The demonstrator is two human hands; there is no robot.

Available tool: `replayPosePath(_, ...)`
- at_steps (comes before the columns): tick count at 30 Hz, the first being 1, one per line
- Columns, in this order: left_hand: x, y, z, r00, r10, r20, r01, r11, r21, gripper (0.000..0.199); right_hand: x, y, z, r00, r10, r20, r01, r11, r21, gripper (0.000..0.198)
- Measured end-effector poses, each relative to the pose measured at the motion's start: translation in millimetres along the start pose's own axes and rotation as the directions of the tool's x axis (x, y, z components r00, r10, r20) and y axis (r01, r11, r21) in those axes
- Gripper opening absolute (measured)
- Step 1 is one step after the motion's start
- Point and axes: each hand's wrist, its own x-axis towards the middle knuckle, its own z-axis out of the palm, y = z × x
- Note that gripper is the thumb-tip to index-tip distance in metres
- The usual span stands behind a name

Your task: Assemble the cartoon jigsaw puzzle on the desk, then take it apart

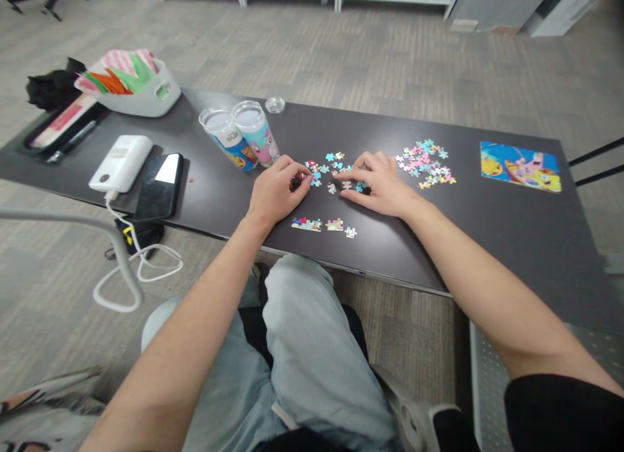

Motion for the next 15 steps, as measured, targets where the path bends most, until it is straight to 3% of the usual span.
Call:
replayPosePath(8,-2.4,0.3,-1.2,0.999,0.050,0.002,-0.050,0.998,-0.045,0.032,0.4,-1.8,1.9,0.998,0.026,-0.052,-0.028,0.999,-0.020,0.027)
replayPosePath(15,-1.3,-1.4,2.0,1.000,0.004,-0.017,-0.005,0.999,-0.046,0.030,-0.3,0.2,1.7,0.995,0.032,-0.094,-0.034,0.999,-0.020,0.022)
